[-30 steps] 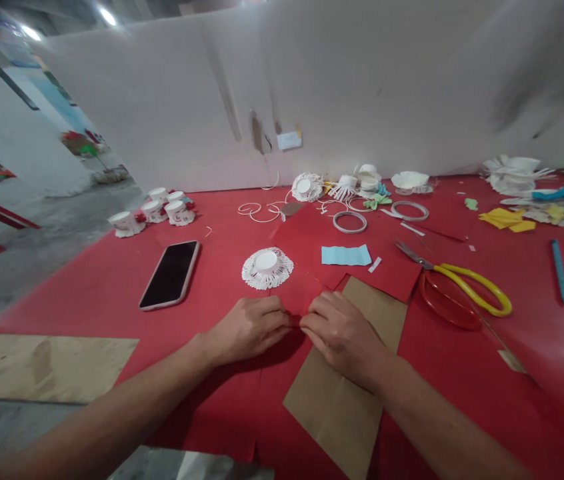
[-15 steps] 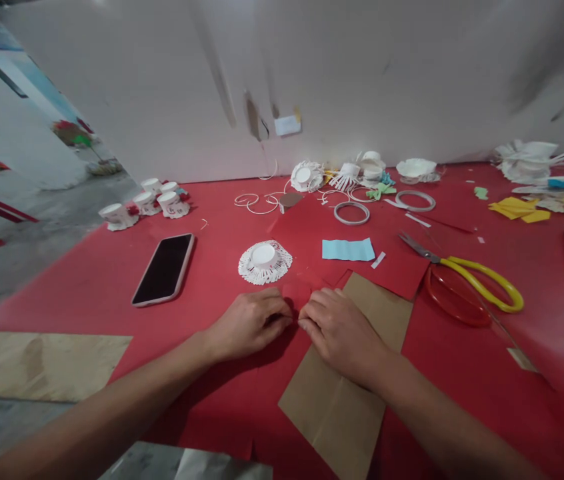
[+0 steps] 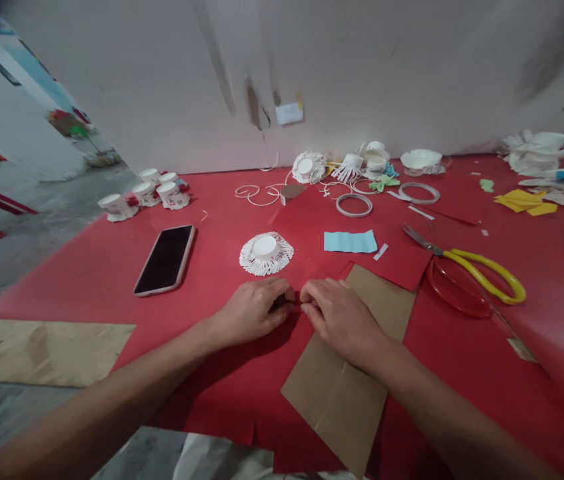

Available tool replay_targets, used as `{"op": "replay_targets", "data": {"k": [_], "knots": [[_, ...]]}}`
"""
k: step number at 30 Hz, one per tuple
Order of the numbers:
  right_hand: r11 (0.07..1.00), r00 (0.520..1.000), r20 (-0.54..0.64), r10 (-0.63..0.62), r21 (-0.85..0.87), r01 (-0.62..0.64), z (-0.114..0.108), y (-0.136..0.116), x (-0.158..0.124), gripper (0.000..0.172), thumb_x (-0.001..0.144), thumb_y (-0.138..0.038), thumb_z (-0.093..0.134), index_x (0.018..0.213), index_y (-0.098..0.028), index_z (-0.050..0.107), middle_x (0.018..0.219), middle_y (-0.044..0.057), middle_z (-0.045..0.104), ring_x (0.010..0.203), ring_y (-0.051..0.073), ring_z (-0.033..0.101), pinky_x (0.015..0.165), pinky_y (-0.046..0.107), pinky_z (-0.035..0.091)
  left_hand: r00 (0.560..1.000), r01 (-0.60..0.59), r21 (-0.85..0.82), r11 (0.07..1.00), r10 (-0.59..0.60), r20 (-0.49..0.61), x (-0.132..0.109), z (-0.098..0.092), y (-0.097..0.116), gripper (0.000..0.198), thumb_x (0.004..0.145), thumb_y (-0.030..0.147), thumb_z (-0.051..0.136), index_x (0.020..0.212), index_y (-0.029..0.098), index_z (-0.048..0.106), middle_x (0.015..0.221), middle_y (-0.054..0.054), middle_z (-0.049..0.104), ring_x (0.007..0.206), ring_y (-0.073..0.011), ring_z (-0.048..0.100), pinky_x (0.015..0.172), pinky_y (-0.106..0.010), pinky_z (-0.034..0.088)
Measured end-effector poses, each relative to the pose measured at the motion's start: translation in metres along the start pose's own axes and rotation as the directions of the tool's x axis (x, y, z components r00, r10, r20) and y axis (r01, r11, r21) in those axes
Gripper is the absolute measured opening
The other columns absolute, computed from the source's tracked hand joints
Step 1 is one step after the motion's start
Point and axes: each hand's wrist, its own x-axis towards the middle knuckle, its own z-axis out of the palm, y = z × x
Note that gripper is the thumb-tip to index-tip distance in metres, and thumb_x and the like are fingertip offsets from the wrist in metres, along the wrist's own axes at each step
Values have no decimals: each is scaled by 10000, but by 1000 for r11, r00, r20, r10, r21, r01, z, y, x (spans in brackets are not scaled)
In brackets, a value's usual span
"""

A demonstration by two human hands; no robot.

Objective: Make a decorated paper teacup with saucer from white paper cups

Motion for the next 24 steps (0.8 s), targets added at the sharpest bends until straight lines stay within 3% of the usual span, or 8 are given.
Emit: {"op": "replay_targets", "data": {"k": [10,17,24], "knots": [[993,993,-40,-114,-7,114,-1,9,-9,152,878,-188,478,872,-207,629,834,43,574,772,164,526,703,308,414,998,-34,-69,997,30,-51,0,1,-5,132,838,231,481,843,214,612,827,-3,556,693,-110,548,641,-220,414],[958,981,-15,-192,-220,185,4,12,-10,181,892,-177,448,877,-163,627,818,77,574,783,195,513,717,341,409,989,-144,-129,981,138,-56,-3,-4,-11,155,848,299,526,876,212,651,825,-12,575,767,-113,558,721,-221,439],[984,991,-36,-126,-132,120,7,13,-6,199,915,-191,396,851,-164,582,797,62,557,748,179,517,694,317,411,937,-306,140,942,324,-133,-6,5,-18,260,908,258,396,909,186,646,824,-31,586,725,-104,553,602,-193,421]]}}
